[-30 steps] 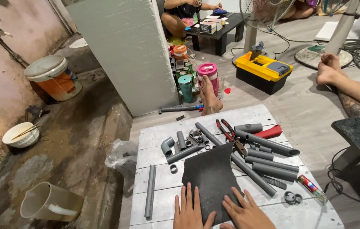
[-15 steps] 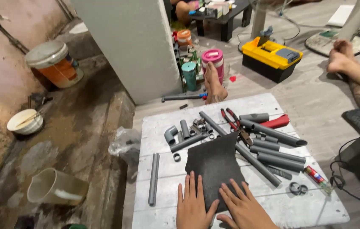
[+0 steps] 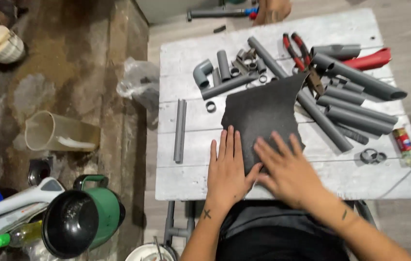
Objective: Sanding the edges of small PVC rings using a sheet of sandpaper on a wooden work surface.
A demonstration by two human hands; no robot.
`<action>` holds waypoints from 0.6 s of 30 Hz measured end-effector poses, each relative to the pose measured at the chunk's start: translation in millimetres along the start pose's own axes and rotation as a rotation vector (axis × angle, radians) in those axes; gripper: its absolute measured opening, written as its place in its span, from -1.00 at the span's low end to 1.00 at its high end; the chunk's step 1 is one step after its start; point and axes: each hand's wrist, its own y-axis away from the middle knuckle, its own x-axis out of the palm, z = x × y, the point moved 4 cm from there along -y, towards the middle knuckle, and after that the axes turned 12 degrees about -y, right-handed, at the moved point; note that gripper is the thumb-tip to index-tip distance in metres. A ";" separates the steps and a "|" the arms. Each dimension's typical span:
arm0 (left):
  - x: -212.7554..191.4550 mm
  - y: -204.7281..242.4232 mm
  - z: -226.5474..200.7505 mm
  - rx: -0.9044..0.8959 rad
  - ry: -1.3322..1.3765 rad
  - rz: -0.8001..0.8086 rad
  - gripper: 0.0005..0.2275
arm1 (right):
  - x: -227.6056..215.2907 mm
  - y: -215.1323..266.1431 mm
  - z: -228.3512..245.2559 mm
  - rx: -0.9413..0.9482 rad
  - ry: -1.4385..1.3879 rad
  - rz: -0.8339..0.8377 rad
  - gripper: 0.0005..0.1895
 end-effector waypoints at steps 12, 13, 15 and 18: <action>17.9 -1.4 5.1 -0.001 -0.027 -0.066 -0.17 | -16.4 -23.0 -12.7 0.053 -0.001 0.005 -0.20; 16.3 -1.4 4.5 -0.007 -0.028 -0.063 -0.17 | -24.9 -17.0 -13.6 0.049 -0.005 0.008 -0.20; 8.1 -0.9 1.2 0.014 -0.014 -0.193 -0.17 | -47.8 -3.0 -17.0 0.079 0.135 -0.120 -0.25; 8.0 -1.1 1.5 0.029 -0.028 -0.176 -0.16 | -29.3 14.7 -2.9 0.069 0.004 0.039 -0.13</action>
